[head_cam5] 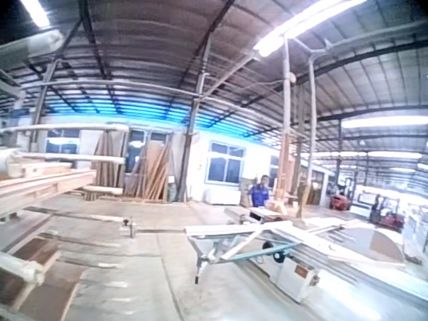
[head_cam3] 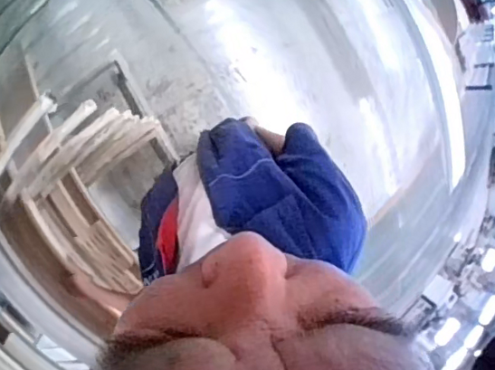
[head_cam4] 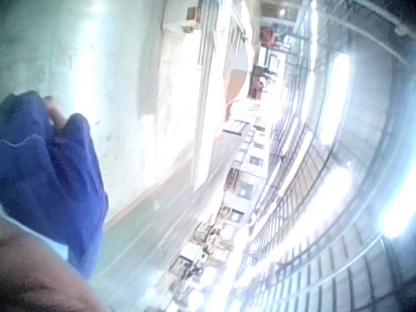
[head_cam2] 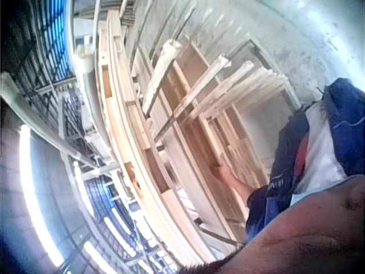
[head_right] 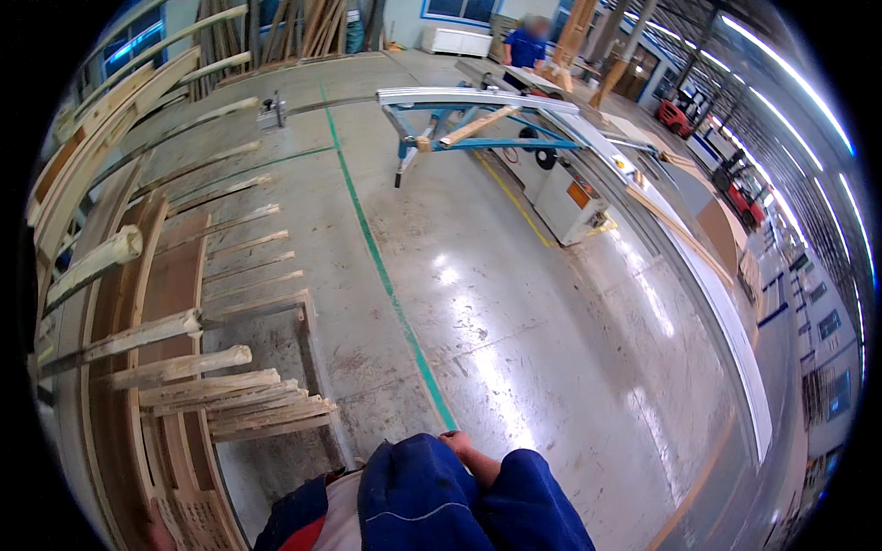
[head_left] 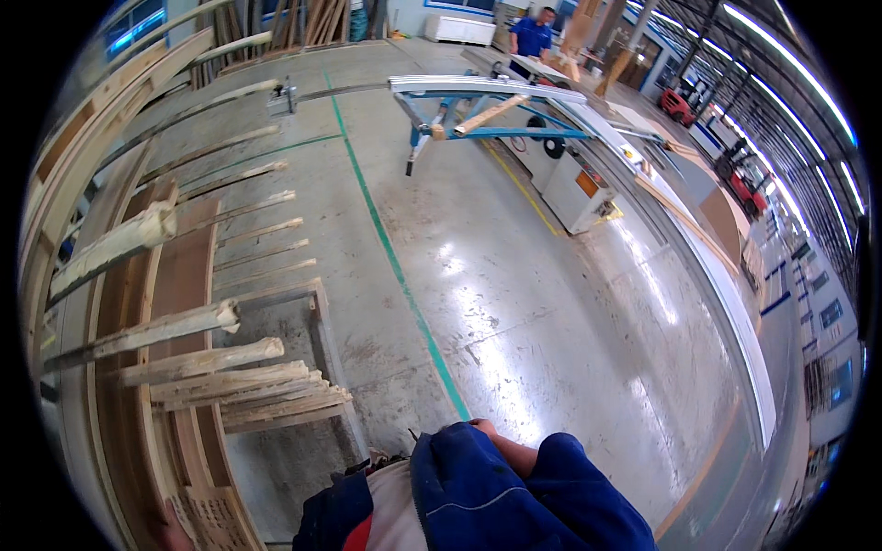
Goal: The person operates a table saw to cut wooden planks into smaller pieces. They measure the wood with a tape measure, adjust the saw's fence, and guide the planks through the blade. The cut pieces are then stacked on the table.
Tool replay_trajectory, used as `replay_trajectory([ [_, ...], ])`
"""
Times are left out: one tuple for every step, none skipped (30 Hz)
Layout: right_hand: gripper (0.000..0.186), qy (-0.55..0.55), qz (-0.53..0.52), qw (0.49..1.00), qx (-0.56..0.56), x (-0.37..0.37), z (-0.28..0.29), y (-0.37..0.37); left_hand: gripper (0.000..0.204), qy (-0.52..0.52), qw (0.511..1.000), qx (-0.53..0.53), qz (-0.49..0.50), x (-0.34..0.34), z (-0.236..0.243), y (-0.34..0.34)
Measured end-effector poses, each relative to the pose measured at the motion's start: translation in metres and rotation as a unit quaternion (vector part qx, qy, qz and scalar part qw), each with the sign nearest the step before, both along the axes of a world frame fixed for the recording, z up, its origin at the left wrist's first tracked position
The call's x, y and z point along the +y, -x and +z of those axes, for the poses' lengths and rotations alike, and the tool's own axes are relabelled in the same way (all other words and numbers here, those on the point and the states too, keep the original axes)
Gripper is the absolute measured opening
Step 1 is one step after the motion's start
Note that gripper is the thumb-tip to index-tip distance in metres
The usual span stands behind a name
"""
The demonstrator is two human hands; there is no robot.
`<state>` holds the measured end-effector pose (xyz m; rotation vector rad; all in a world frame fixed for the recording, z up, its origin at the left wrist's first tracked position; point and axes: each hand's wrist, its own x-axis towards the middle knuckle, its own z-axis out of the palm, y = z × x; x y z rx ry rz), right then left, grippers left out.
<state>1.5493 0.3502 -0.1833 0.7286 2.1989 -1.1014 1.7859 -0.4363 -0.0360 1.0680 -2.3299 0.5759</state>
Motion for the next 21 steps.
replay_trajectory([
  [0.042, -0.008, -0.003, 1.0, -0.006, 0.003, 0.003, -0.002, 0.069, -0.057, 0.998, -0.004, -0.003, 0.008, 0.011, 0.017],
  [0.042, -0.011, -0.008, 1.0, -0.014, 0.005, 0.006, -0.005, 0.068, -0.092, 0.996, -0.006, -0.001, 0.022, 0.031, 0.036],
  [0.042, -0.005, -0.007, 1.0, -0.021, 0.006, 0.003, -0.007, 0.067, -0.108, 0.994, -0.005, -0.001, 0.033, 0.049, 0.048],
  [0.043, -0.002, -0.01, 1.0, -0.022, 0.007, -0.004, -0.008, 0.066, -0.113, 0.994, -0.004, -0.006, 0.04, 0.058, 0.052],
  [0.043, 0.002, -0.01, 1.0, -0.022, 0.007, -0.011, -0.007, 0.065, -0.111, 0.994, -0.004, -0.011, 0.044, 0.061, 0.055],
  [0.043, 0.003, -0.017, 1.0, -0.018, 0.003, -0.018, -0.005, 0.064, -0.109, 0.994, -0.002, -0.013, 0.049, 0.063, 0.058],
  [0.044, 0.001, -0.02, 1.0, -0.016, 0.003, -0.024, -0.008, 0.064, -0.106, 0.994, -0.002, -0.024, 0.05, 0.062, 0.062],
  [0.044, 0.002, -0.021, 1.0, -0.013, -0.003, -0.028, -0.009, 0.063, -0.098, 0.995, -0.001, -0.032, 0.05, 0.062, 0.061],
  [0.044, 0.003, -0.011, 1.0, -0.012, -0.014, -0.013, -0.004, 0.063, -0.091, 0.995, -0.003, -0.034, 0.05, 0.064, 0.057],
  [0.044, 0.006, -0.003, 1.0, -0.011, -0.021, -0.01, -0.002, 0.063, -0.08, 0.996, -0.003, -0.039, 0.048, 0.065, 0.054],
  [0.044, 0.004, 0.0, 1.0, -0.008, -0.022, -0.005, -0.003, 0.062, -0.074, 0.996, -0.001, -0.05, 0.049, 0.062, 0.054],
  [0.044, 0.006, 0.001, 1.0, -0.006, -0.021, -0.005, -0.005, 0.062, -0.066, 0.996, -0.002, -0.058, 0.048, 0.061, 0.054],
  [0.044, 0.009, -0.003, 1.0, -0.006, -0.02, -0.005, -0.007, 0.062, -0.057, 0.996, -0.006, -0.068, 0.046, 0.059, 0.053],
  [0.044, 0.011, -0.006, 1.0, -0.005, -0.02, -0.005, -0.009, 0.062, -0.047, 0.996, -0.007, -0.079, 0.045, 0.055, 0.052],
  [0.044, 0.014, -0.013, 1.0, -0.006, -0.02, -0.004, -0.01, 0.062, -0.031, 0.995, -0.005, -0.093, 0.044, 0.052, 0.049],
  [0.044, 0.015, -0.017, 1.0, -0.008, -0.02, -0.004, -0.011, 0.063, -0.006, 0.993, -0.007, -0.115, 0.04, 0.048, 0.045],
  [0.043, 0.016, -0.021, 1.0, -0.011, -0.019, -0.003, -0.013, 0.063, 0.031, 0.989, -0.012, -0.144, 0.039, 0.047, 0.043],
  [0.043, 0.016, -0.022, 1.0, -0.015, -0.018, -0.003, -0.014, 0.064, 0.154, 0.966, -0.016, -0.207, 0.036, 0.048, 0.04],
  [0.043, 0.012, -0.023, 0.999, -0.018, -0.016, -0.005, -0.015, 0.063, 0.028, 0.988, -0.011, -0.149, 0.037, 0.046, 0.038],
  [0.043, 0.01, -0.022, 0.999, -0.021, -0.015, -0.008, -0.016, 0.063, -0.033, 0.992, -0.01, -0.122, 0.046, 0.056, 0.047],
  [0.043, 0.004, -0.021, 1.0, -0.023, -0.012, -0.013, -0.016, 0.063, -0.085, 0.991, -0.013, -0.103, 0.051, 0.064, 0.053],
])
